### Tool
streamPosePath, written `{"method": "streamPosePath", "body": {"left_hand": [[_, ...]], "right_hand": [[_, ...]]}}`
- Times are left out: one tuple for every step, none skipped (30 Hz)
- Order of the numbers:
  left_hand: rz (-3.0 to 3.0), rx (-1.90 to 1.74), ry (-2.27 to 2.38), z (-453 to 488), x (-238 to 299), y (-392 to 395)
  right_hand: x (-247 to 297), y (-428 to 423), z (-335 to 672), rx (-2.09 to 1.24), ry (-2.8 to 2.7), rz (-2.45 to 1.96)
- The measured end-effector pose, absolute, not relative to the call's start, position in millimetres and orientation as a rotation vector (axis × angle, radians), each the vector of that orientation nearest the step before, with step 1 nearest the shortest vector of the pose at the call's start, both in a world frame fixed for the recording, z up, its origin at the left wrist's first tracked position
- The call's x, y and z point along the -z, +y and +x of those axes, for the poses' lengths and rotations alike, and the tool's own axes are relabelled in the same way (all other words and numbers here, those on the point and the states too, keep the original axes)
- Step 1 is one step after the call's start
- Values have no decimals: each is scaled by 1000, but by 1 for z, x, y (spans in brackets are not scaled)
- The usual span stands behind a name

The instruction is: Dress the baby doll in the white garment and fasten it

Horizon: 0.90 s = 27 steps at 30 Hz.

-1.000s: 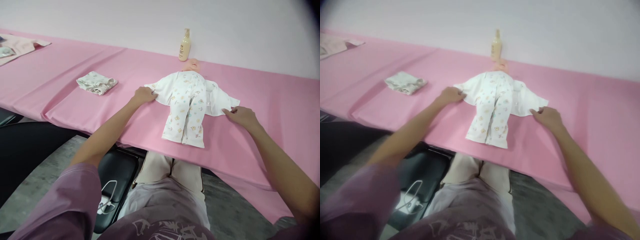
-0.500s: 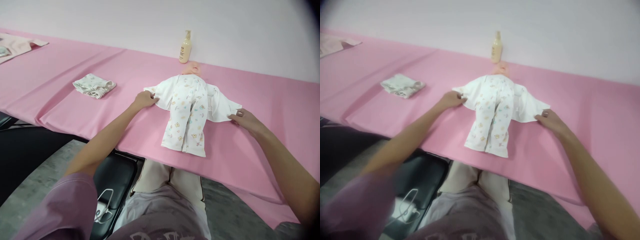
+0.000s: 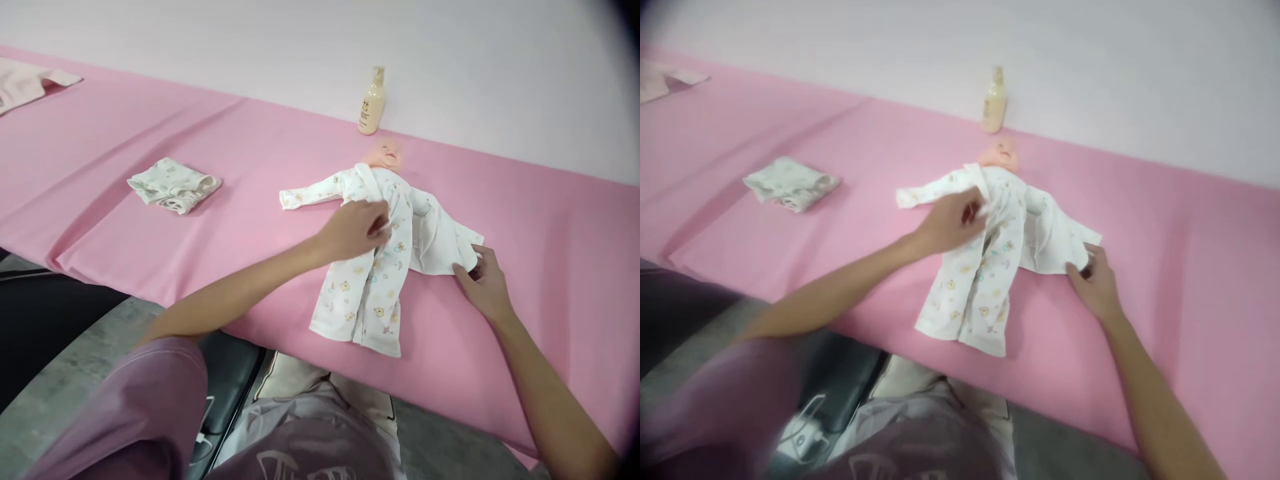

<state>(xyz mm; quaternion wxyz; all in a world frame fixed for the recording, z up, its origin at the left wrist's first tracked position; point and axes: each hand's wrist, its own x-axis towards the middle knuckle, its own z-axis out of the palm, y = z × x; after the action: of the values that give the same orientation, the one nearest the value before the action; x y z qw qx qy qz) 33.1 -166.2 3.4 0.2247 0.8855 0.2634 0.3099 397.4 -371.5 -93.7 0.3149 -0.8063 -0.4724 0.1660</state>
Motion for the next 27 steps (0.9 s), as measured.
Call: {"method": "streamPosePath", "body": {"left_hand": [[2567, -781, 647, 41, -1, -173], [2669, -727, 604, 47, 3, -177], [2743, -688, 585, 49, 7, -180], [2786, -672, 586, 50, 12, -182], [2798, -668, 593, 48, 16, -182], [2789, -670, 592, 44, 19, -181], [2768, -683, 582, 40, 21, -180], [2740, -703, 564, 35, 23, -180], [2708, -725, 538, 30, 24, -180], [2674, -752, 508, 24, 25, -180], [2638, -790, 483, 19, 26, -181], [2604, -840, 470, 14, 28, -183], [2574, -903, 472, 8, 30, -184], [2547, -973, 486, 3, 33, -185], [2524, -1041, 504, -3, 37, -186], [2500, -1093, 523, -9, 41, -185], [2477, -1119, 538, -14, 45, -183], [2454, -1123, 549, -20, 49, -180], [2433, -1112, 561, -25, 54, -176], [2414, -1098, 569, -29, 58, -172], [2401, -1087, 572, -33, 62, -167], [2403, -1080, 566, -36, 65, -163], [2421, -1077, 552, -39, 68, -159], [2453, -1078, 532, -40, 70, -156], [2493, -1079, 515, -41, 72, -153], [2532, -1080, 506, -42, 73, -151], [2565, -1079, 509, -42, 73, -151]], "right_hand": [[93, -372, 396, -437, -1226, -2115], [92, -374, 394, -436, -1212, -2111], [91, -375, 392, -433, -1211, -2120], [89, -377, 389, -420, -1217, -2125], [86, -379, 385, -383, -1227, -2117], [82, -380, 381, -310, -1240, -2094], [77, -382, 375, -201, -1258, -2059], [71, -382, 367, -74, -1279, -2018], [62, -380, 358, 40, -1305, -1975], [53, -376, 347, 123, -1345, -1940], [42, -369, 335, 146, -1395, -1917], [30, -358, 322, 95, -1468, -1898], [18, -343, 308, 23, -1556, -1866], [6, -325, 294, -32, -1625, -1825], [-6, -303, 281, -77, -1699, -1781], [-16, -280, 269, -74, -1760, -1732], [-25, -255, 258, -55, -1794, -1705], [-32, -230, 248, -54, -1835, -1708], [-37, -206, 240, -58, -1871, -1733], [-41, -184, 233, -64, -1905, -1782], [-44, -164, 226, -80, -1942, -1854], [-46, -148, 220, -101, -1986, -1946], [-47, -135, 215, -103, -2018, -2046], [-48, -126, 211, -91, -2035, -2141], [-48, -119, 208, -72, -2046, -2214], [-49, -115, 208, -51, -2048, -2258], [-49, -114, 210, -36, -2044, -2275]]}}
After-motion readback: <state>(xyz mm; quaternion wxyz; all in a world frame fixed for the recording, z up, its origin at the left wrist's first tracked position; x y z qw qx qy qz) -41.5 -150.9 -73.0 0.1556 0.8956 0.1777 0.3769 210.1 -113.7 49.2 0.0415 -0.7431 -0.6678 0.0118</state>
